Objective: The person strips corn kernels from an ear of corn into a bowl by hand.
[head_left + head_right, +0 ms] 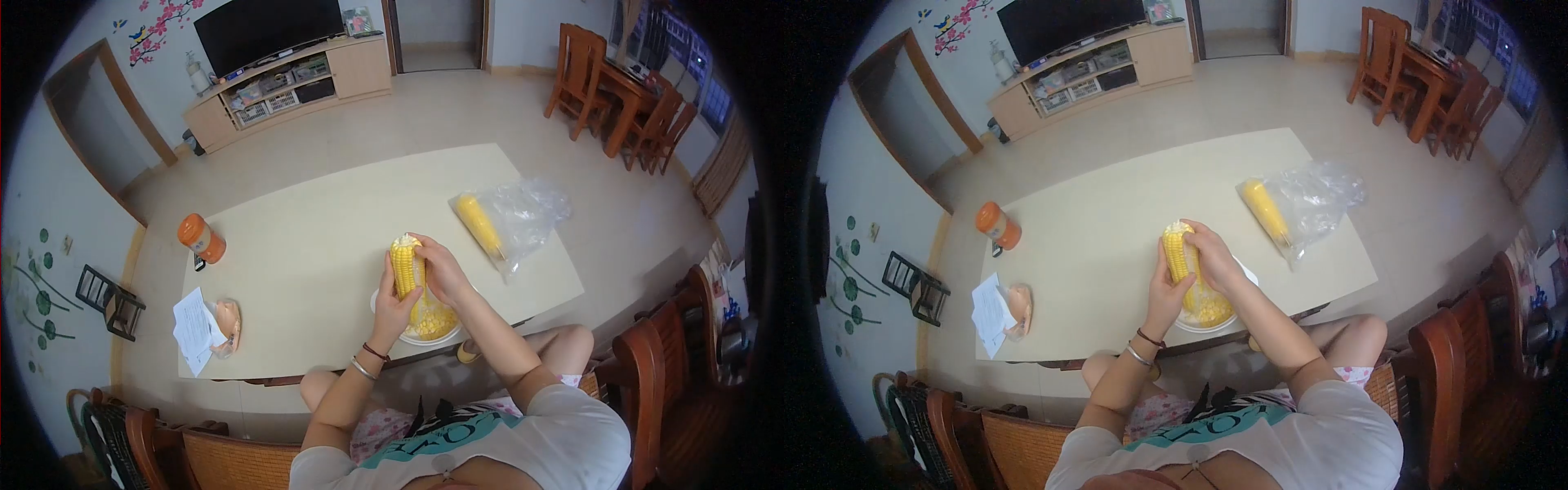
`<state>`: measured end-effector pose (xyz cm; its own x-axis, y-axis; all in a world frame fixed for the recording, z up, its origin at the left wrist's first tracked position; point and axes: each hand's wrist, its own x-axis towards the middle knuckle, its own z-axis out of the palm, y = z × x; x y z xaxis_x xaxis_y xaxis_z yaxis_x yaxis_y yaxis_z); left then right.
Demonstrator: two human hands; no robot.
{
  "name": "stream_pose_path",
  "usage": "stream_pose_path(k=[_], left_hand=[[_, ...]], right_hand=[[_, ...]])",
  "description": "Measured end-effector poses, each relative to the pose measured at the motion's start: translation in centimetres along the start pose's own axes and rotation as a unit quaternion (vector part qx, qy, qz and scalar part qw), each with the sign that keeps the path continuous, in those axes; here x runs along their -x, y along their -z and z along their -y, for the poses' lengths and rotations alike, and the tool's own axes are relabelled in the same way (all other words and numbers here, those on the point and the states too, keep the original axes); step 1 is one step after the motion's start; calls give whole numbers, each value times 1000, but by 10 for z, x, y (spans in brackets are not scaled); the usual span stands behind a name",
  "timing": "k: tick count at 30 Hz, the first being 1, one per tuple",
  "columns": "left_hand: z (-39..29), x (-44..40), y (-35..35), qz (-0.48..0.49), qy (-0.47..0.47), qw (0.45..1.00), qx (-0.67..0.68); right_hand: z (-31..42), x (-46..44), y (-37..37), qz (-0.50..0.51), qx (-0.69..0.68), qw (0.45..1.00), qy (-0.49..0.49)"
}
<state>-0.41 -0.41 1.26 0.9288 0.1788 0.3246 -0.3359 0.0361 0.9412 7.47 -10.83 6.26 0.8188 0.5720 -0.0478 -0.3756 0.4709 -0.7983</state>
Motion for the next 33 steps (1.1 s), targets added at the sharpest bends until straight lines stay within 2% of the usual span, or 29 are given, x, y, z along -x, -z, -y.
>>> stream_pose_path(k=[5,11,14,17,20,26,33], left_hand=[[10,1,3,-1,-12,1000,-25],[-5,1,2,0,14,997,-73],[2,0,0,-32,-6,999,-6],[-3,1,0,-33,-3,999,-32],[4,1,0,-20,-10,1000,4],[0,3,2,-2,-14,1000,-22],[-1,2,0,-11,-7,999,31]], right_hand=[[-9,-2,2,-27,126,991,25],[-10,-1,3,-48,358,929,84],[-11,-2,5,-11,241,968,77],[-13,-6,9,25,88,994,63],[-3,-5,-1,-8,74,997,13],[-5,1,-5,-20,295,947,124],[-8,0,1,1,316,930,187]])
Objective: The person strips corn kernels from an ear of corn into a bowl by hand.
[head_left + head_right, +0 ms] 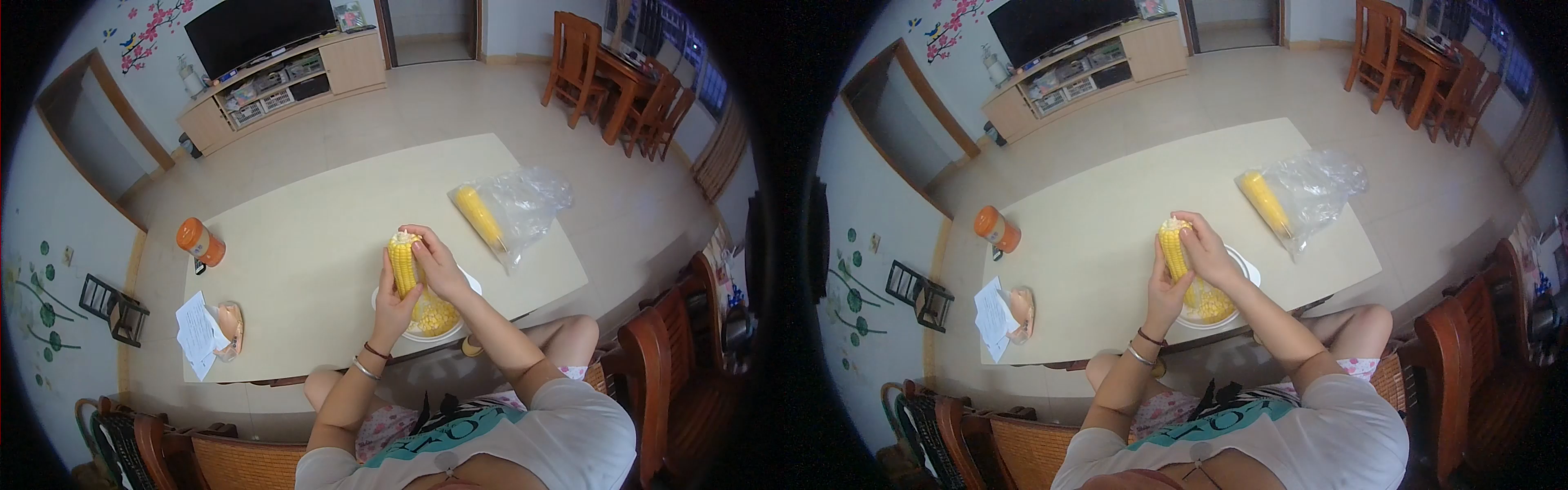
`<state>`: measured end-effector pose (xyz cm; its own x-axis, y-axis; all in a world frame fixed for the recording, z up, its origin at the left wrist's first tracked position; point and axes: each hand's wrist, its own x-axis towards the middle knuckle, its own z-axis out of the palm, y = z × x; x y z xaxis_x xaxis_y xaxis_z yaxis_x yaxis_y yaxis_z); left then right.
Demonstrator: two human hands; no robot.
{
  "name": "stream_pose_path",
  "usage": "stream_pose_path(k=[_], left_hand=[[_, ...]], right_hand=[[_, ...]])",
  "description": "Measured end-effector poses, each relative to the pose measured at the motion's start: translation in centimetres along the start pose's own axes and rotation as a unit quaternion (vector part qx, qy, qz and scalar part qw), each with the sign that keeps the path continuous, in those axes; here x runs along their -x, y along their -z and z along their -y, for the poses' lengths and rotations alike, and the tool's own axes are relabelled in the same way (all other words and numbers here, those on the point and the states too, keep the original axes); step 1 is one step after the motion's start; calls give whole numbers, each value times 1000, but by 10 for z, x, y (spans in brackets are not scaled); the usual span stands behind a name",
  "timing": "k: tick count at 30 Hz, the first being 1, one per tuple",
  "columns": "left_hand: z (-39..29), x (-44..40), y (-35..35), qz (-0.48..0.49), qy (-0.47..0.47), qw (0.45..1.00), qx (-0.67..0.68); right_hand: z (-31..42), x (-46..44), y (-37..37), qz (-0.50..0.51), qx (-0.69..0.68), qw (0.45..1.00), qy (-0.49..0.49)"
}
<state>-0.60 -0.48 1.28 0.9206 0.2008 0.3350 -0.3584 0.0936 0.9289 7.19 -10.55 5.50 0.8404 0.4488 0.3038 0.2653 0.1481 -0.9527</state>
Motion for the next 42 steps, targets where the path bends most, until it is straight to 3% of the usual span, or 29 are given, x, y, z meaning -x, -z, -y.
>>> stream_pose_path(k=[8,11,14,20,26,29,32,38,42], left_hand=[[9,1,-1,11,-24,999,-35],[0,2,0,18,-5,996,-88],[5,-1,1,13,3,999,-47],[-15,-2,-4,-2,38,999,35],[-20,-4,-3,11,42,998,44],[-23,-4,-5,4,30,998,55],[-29,-6,-1,-1,48,997,56],[-11,-7,14,-45,70,985,151],[-2,-6,15,-81,86,976,181]], right_hand=[[-4,-6,-14,-111,73,990,48],[-2,-10,-14,-119,102,988,0],[-3,-12,-14,-134,78,988,-11],[2,-7,-10,-85,2,995,51],[-3,-8,-7,-51,33,996,64],[7,-5,-10,-107,-26,989,100],[8,2,2,-91,-30,989,109],[-35,37,39,23,88,996,18],[-32,52,33,16,27,991,-129]])
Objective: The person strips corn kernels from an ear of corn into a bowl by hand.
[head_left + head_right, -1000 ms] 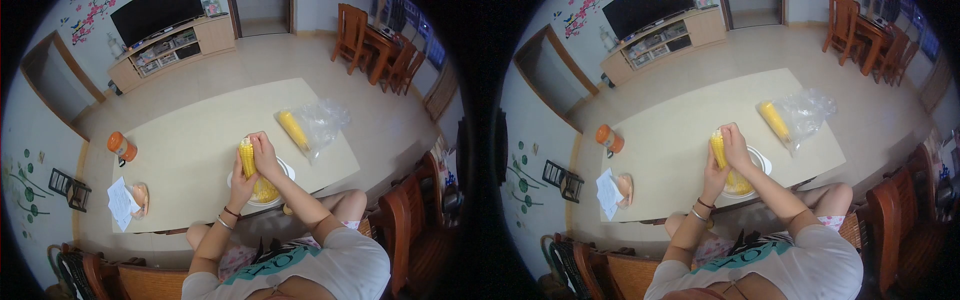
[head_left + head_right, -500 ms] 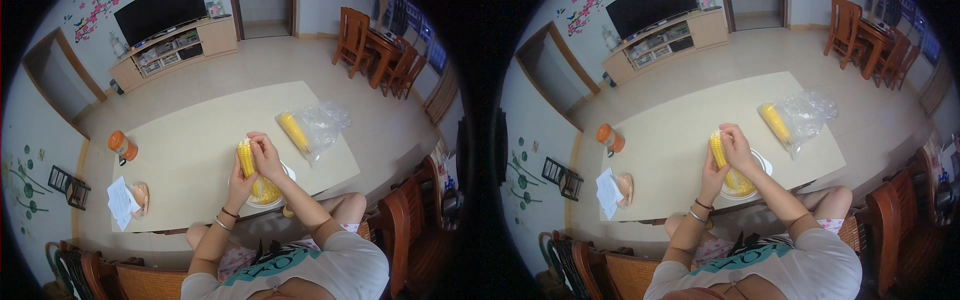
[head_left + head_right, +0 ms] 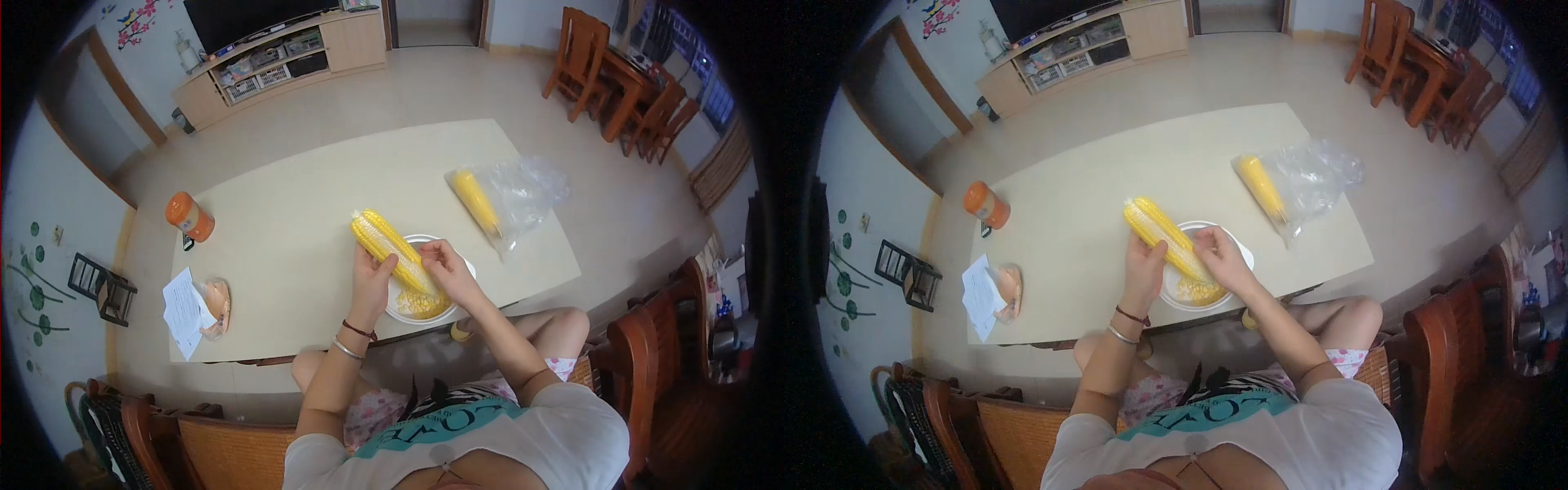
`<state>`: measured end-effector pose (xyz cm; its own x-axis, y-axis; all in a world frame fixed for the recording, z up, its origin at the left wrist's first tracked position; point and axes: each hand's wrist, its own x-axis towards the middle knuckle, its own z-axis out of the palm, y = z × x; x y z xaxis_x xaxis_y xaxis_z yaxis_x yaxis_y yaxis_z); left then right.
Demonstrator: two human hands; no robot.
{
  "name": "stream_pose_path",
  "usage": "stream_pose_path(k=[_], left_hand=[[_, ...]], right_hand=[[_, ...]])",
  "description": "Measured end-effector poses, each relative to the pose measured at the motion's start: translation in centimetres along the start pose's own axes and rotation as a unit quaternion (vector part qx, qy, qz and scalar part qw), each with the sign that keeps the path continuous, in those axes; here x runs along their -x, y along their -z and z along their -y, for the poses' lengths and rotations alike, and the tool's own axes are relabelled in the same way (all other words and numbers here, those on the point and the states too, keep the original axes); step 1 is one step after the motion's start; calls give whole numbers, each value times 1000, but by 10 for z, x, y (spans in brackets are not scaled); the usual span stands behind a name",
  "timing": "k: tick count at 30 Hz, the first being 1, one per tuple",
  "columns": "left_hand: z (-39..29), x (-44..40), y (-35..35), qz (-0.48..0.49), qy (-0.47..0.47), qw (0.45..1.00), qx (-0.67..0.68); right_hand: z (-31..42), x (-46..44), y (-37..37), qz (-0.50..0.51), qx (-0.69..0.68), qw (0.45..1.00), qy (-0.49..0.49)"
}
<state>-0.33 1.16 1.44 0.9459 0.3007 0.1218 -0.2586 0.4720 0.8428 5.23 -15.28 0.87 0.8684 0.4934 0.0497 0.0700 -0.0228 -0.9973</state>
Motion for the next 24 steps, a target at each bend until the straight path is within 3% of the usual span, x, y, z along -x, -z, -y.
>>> stream_pose_path(k=[2,5,8,11,14,17,20,24], left_hand=[[1,0,2,-13,-1,1000,21],[-4,-1,-1,-35,6,999,32],[0,-3,7,-30,-3,1000,6],[-13,-3,2,-37,19,998,56],[-35,-5,17,31,46,984,168],[-48,-5,34,46,103,990,81],[-44,-12,66,133,159,978,-29],[-61,-1,41,202,232,940,-144]], right_hand=[[1,2,-1,20,-14,998,-60],[-6,4,2,82,86,993,17],[30,13,-2,102,142,985,0],[32,8,5,88,116,989,29],[34,1,20,110,94,989,18],[35,-1,37,143,122,981,39],[54,-4,52,195,166,966,14],[70,-30,67,255,218,938,94]])
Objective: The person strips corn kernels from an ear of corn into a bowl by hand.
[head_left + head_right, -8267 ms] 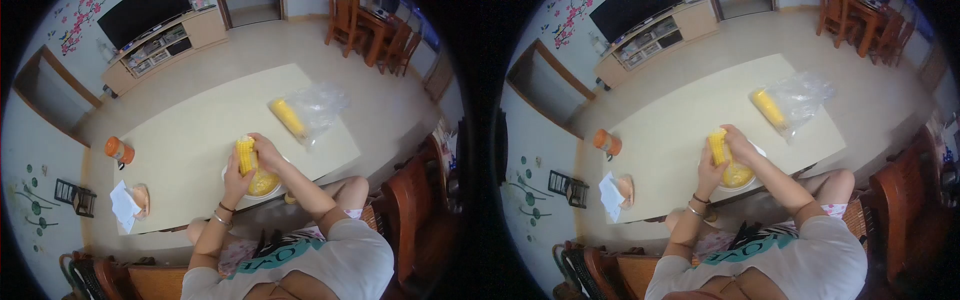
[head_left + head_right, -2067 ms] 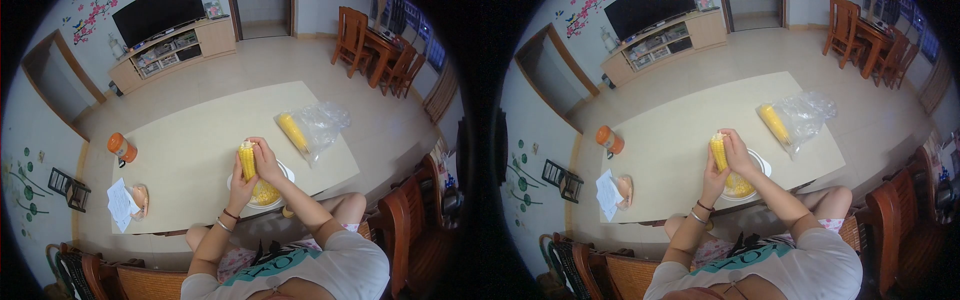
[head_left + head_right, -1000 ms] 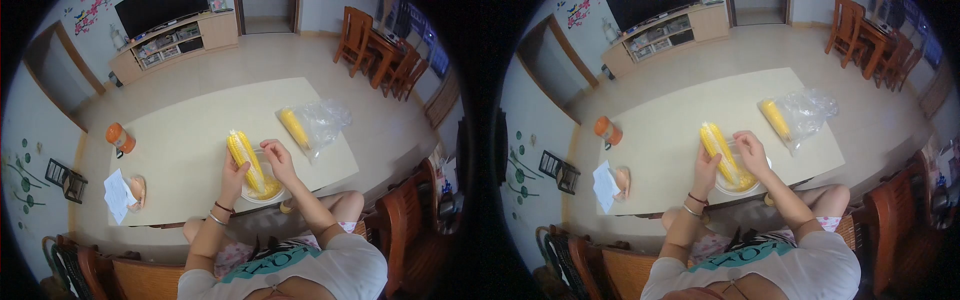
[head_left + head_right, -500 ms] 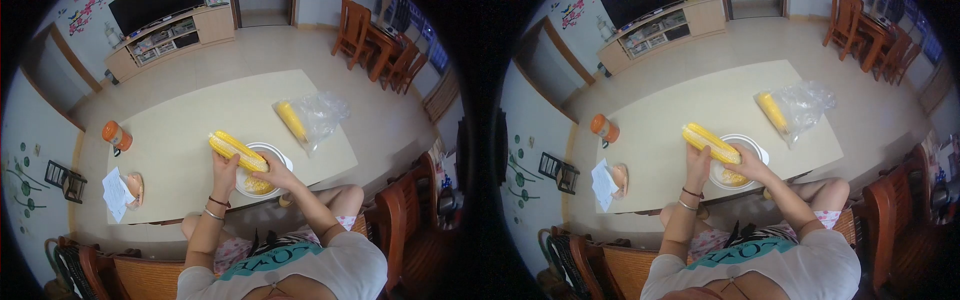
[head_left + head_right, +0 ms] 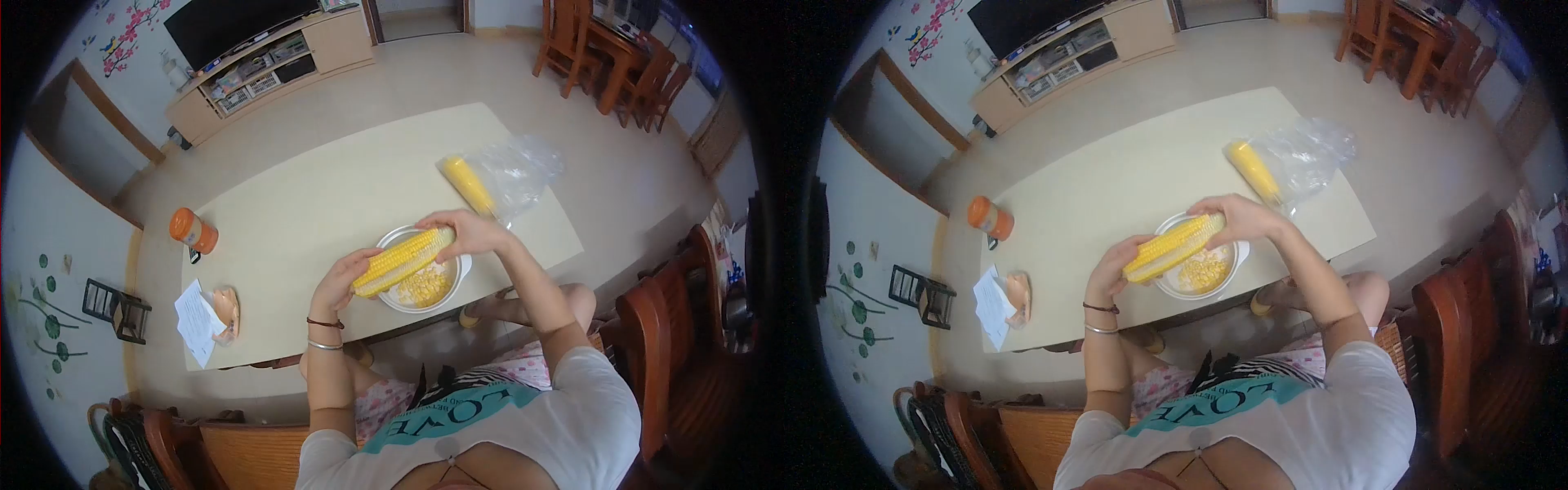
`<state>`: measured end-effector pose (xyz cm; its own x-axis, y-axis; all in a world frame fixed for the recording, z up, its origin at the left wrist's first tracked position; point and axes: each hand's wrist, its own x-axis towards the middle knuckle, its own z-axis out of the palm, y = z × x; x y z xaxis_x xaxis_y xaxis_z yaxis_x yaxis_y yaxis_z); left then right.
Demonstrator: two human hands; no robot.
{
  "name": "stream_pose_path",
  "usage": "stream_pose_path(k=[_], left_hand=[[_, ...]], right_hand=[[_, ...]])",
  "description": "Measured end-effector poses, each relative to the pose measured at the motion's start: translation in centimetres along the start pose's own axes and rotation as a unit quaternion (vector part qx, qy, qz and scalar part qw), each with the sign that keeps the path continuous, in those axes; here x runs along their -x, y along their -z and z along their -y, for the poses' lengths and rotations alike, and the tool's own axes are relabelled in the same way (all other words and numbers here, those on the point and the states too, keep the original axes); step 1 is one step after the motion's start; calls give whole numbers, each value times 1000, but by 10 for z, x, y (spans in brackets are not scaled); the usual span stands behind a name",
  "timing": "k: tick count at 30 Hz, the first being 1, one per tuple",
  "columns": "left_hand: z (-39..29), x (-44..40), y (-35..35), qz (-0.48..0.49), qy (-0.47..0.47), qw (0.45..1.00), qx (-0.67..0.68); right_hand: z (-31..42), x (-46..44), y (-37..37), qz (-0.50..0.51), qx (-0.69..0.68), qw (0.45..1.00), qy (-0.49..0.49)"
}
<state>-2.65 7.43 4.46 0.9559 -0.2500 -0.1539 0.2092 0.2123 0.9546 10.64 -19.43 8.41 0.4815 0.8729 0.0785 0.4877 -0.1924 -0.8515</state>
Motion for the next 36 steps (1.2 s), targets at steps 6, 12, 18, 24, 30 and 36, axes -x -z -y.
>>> stream_pose_path(k=[6,12,18,24,30,36], left_hand=[[0,4,-14,29,-23,998,54],[16,-7,-34,-59,-80,994,33],[24,-12,-66,-89,-103,976,-170],[43,-19,-61,-104,-128,974,-156],[-13,0,-84,-167,-139,879,-424],[-164,75,-172,-199,-363,732,-541]], right_hand=[[3,-10,8,-126,-138,982,-39],[-9,-14,-72,-189,-544,814,-78],[-17,-32,-130,-355,-448,815,-100],[-20,-36,-131,-320,-444,830,-103],[-27,-33,-117,-284,-453,830,-156],[-34,-33,-89,-227,-612,733,-188]])
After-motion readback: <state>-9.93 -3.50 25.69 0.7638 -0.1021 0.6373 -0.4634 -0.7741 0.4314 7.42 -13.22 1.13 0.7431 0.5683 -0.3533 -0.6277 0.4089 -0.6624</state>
